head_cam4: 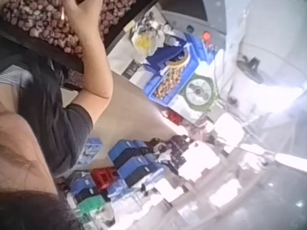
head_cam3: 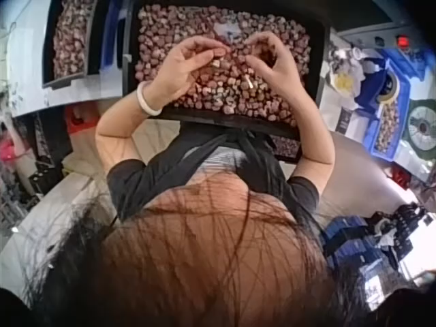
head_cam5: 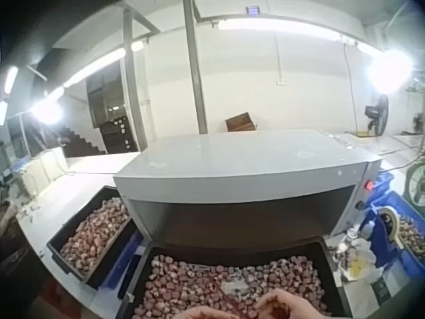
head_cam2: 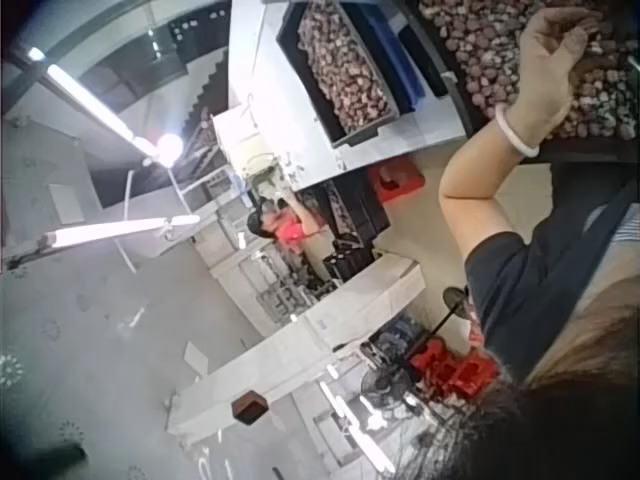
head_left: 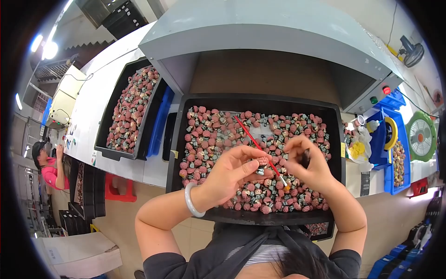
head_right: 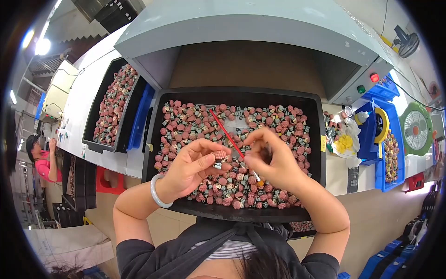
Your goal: Using a small brush to apply a substance to small toy animal figurines in a factory setting.
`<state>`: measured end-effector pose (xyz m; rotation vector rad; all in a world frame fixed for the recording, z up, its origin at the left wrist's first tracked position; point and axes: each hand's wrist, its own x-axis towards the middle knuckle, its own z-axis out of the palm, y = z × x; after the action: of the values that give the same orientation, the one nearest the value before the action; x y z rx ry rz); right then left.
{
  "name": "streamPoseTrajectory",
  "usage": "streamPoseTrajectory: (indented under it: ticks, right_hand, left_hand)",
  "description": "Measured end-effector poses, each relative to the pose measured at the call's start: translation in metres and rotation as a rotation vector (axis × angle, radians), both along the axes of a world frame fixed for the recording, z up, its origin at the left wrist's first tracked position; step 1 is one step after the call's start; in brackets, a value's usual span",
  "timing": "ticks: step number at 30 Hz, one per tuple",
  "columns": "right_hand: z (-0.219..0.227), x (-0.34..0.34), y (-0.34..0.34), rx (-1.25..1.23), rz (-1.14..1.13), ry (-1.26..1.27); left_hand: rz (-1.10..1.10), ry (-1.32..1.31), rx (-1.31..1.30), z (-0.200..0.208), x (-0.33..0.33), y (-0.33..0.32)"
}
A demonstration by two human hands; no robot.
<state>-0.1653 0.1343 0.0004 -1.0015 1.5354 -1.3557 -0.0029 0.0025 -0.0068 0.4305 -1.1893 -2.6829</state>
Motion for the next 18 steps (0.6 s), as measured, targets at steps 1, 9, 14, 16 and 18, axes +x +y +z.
streamPoseTrajectory:
  ticks: [1, 9, 14, 16, 18]
  right_hand:
    - [-0.0013, -0.0014, 0.0003, -0.041, -0.022, 0.016]
    - [-0.0036, -0.0052, 0.0025, -0.043, 0.034, 0.031]
    - [-0.0031, -0.0018, -0.0007, -0.011, 0.038, 0.084]
    - [-0.0031, -0.002, 0.0014, -0.008, 0.05, 0.18]
    - [-0.0065, -0.0032, 0.0012, -0.017, 0.037, 0.172]
  left_hand:
    - [-0.003, 0.006, -0.086, 0.0007, 0.0, 0.0002]
    - [-0.039, 0.073, -0.277, 0.0022, 0.005, 0.0033]
    - [-0.026, 0.171, -0.474, 0.0016, 0.0093, 0.0032]
    - [-0.004, 0.2, -0.474, 0.0027, 0.0084, 0.0061]
    - [0.0, 0.195, -0.539, 0.0017, 0.007, 0.0055]
